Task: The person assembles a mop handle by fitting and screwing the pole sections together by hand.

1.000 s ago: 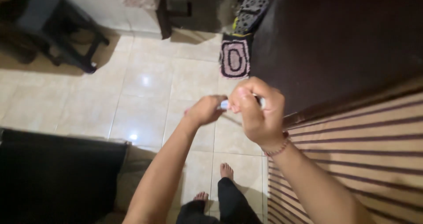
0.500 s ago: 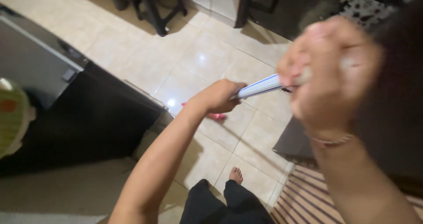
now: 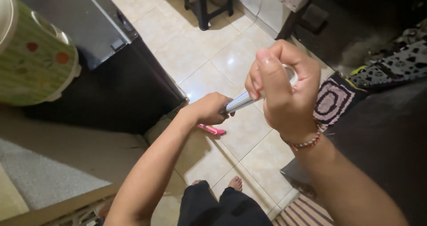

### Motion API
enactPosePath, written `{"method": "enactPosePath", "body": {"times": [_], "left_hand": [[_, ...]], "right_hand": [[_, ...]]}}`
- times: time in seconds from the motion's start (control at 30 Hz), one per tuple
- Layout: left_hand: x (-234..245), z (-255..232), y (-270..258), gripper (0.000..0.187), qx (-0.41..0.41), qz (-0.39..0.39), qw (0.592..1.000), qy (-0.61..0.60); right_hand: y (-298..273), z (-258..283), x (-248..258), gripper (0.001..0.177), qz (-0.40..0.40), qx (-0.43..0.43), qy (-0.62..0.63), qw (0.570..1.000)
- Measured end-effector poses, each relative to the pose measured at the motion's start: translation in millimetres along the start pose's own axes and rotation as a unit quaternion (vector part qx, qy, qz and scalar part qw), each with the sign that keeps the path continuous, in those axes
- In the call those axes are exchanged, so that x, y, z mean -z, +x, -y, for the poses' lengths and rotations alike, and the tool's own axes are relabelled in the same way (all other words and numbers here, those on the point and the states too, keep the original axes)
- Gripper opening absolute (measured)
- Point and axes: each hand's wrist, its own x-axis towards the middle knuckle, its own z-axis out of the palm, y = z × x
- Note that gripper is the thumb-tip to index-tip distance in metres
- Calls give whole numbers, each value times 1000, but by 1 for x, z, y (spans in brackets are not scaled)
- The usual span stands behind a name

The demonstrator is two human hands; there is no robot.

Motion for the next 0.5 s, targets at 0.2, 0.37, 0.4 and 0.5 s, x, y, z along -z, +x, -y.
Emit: {"method": "enactPosePath", "body": {"times": [0.2, 0.37, 0.4, 0.5], "left_hand": [[-3, -9, -3, 20, 4, 29, 999, -14], [0, -21, 9, 23, -77, 10, 996, -46], [1, -25, 13, 23, -100, -1, 994, -44], [3, -33, 28, 19, -149, -79, 985, -31]], "right_hand": [[-4, -1, 6, 23, -19, 9, 16, 1000], [7, -1, 27, 23, -60, 141, -44, 987], [7, 4, 36, 23, -93, 154, -66, 982], [6, 17, 59, 29, -165, 166, -80, 969]]}}
